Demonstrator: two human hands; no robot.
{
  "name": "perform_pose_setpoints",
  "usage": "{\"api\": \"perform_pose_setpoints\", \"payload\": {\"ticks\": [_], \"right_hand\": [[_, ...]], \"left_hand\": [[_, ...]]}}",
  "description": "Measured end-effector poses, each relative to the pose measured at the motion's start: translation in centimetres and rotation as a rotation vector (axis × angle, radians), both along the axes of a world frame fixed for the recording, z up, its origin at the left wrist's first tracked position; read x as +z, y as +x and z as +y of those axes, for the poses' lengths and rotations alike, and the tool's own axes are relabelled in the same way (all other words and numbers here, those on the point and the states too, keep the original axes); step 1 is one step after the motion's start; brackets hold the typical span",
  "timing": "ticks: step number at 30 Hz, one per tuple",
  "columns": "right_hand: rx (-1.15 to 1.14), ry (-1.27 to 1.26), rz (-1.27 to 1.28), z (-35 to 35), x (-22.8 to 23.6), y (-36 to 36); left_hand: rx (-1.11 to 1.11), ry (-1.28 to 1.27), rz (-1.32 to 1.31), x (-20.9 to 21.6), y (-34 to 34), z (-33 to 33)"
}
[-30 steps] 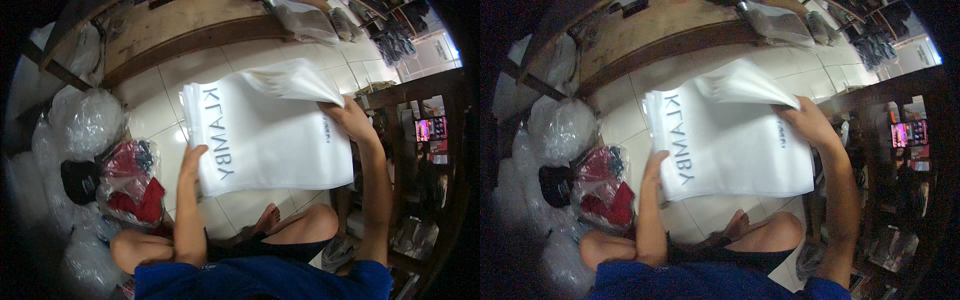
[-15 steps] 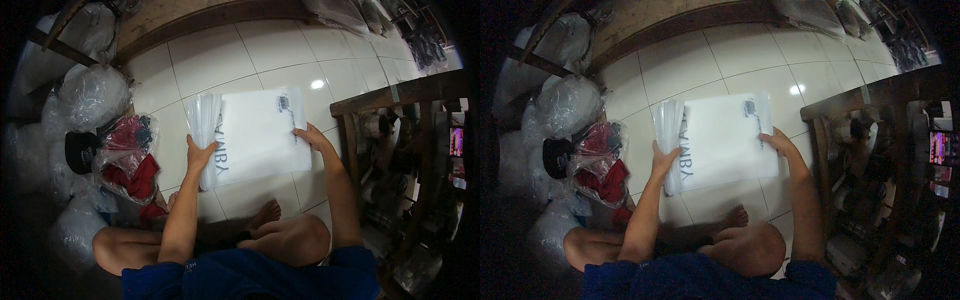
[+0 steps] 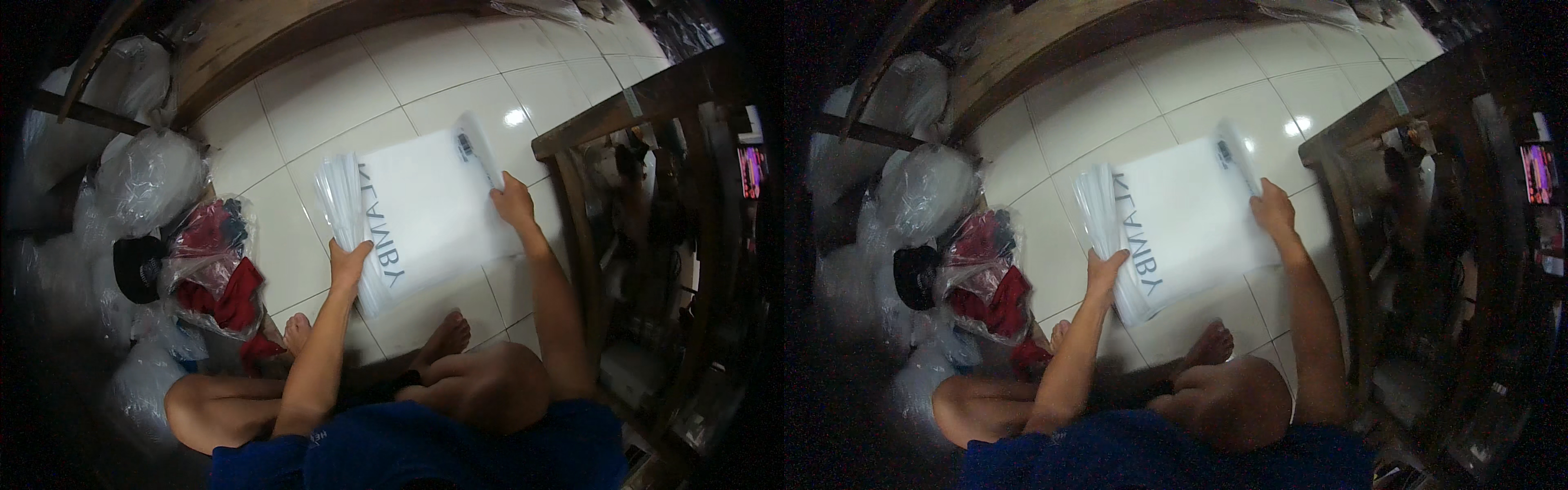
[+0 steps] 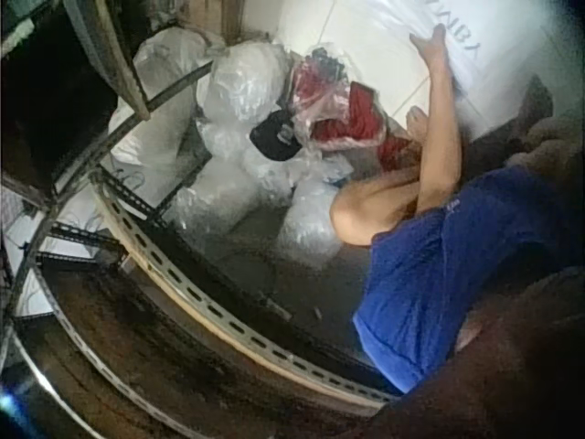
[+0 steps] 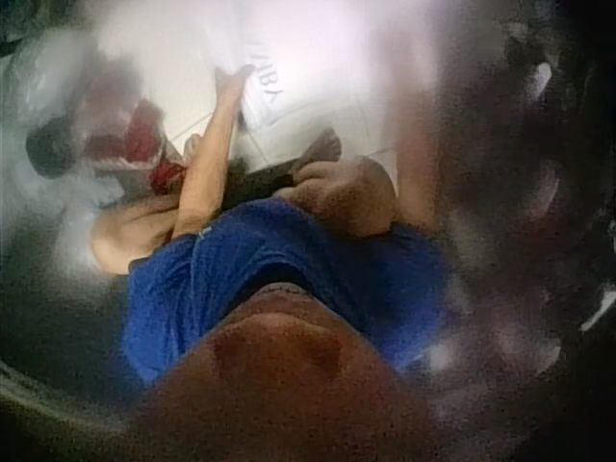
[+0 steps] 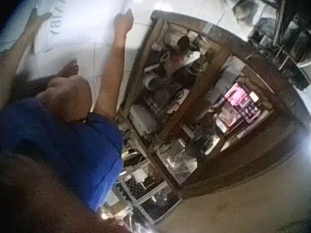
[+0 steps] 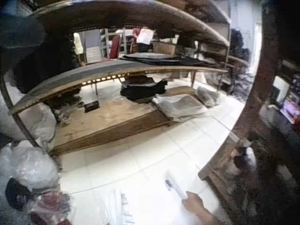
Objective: The person picks up white poly mailer packages from a shelf and sits on the floor. They fold each package by hand, aligning the edges, and stack them into a neat pile.
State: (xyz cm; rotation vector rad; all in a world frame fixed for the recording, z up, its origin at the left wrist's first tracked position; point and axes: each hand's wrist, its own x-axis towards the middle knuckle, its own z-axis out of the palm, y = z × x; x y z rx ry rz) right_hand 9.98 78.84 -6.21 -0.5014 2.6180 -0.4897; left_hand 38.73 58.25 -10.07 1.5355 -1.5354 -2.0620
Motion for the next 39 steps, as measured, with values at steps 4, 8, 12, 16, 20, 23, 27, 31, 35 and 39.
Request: {"api": "perform_pose_setpoints", "payload": {"ticks": [4,8,12,16,20,23,27,31,35,39], "right_hand": [[0.167,0.011,0.294,-2.4,1.4,5.5],[0.419,-0.109,0.235,-4.7,0.2,11.3],[0.195,-0.144,0.353,-4.4,0.3,10.1],[0.008,-0.098,-0.086,-2.6,-3.4,6.3],[-0.026,-0.100,-0.387,-3.7,-1.5,4.1],[0.112,-0.268,0.042,-4.3,-1.0,8.4],[0.458,-0.558,-0.115,-6.6,3.6,14.7],[0.101,-0.401,-0.125,-7.5,-2.1,12.3],[0.070,-0.363,-0.571,-8.3,-1.9,10.3],[-0.125,-0.554,-0.783,-8.2,-1.4,10.8]], "left_hand": [[0.017,-0.105,-0.132,-0.6,-0.4,1.5],[-0.010,-0.145,-0.201,-0.6,-0.4,1.4],[-0.049,-0.208,-0.253,0.0,-0.5,1.4],[-0.065,-0.226,-0.174,-1.0,-0.1,1.4],[0.012,-0.094,-0.024,-1.8,0.0,1.1],[-0.002,-0.016,-0.035,-0.6,0.1,1.2],[0.013,-0.054,-0.019,-0.4,0.4,1.4],[-0.025,-0.051,-0.054,0.3,0.1,0.8],[-0.081,-0.211,-0.079,1.2,-1.0,1.4],[-0.165,-0.328,-0.263,2.1,-2.6,2.1]]}}
